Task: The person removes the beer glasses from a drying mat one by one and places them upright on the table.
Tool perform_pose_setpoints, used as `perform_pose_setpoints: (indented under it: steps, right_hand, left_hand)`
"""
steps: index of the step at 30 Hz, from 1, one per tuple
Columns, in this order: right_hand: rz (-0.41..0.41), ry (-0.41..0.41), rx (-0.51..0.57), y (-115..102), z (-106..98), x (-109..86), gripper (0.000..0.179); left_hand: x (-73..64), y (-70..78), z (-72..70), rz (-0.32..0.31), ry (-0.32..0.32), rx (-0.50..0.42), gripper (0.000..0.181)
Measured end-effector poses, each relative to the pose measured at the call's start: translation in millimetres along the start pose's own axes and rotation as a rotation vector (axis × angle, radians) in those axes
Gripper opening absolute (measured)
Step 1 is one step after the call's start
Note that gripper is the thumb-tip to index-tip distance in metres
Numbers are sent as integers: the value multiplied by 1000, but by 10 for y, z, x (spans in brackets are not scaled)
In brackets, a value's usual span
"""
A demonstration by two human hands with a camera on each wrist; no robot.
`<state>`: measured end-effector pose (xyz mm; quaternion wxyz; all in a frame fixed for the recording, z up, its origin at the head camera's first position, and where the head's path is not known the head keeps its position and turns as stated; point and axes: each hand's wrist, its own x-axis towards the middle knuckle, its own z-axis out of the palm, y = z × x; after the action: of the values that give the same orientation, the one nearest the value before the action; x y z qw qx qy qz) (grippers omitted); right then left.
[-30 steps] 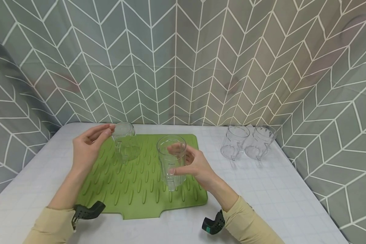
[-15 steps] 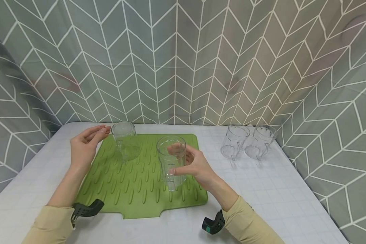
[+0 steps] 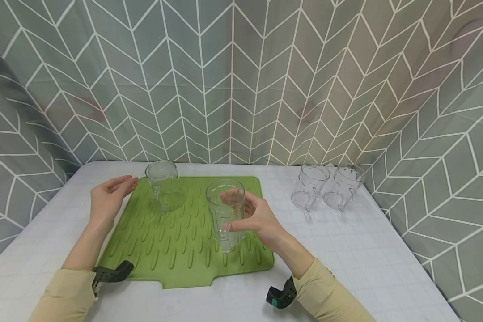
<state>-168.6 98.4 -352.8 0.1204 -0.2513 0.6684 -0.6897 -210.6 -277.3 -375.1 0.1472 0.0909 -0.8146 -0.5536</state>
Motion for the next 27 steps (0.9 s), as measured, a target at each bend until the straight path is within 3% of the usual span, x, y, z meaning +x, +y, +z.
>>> perform_pose_setpoints:
  steps: [4,10,17,27]
  right_hand:
    - [0,-6,0,6,-4,0,69]
    - [2,-14,7,13,-10,3,70]
    - [0,-21,6,13,-7,6,69]
    - [-4,-21,8,27,-9,5,71]
  left_hand:
    - [50,-140,-14,-58,-27,56,59]
    - [72,-303,-44,-94,-57,88,66]
    - [90,-413,-58,-91,-60,158,63]
    - [111,-495,-61,-72,-45,162,58]
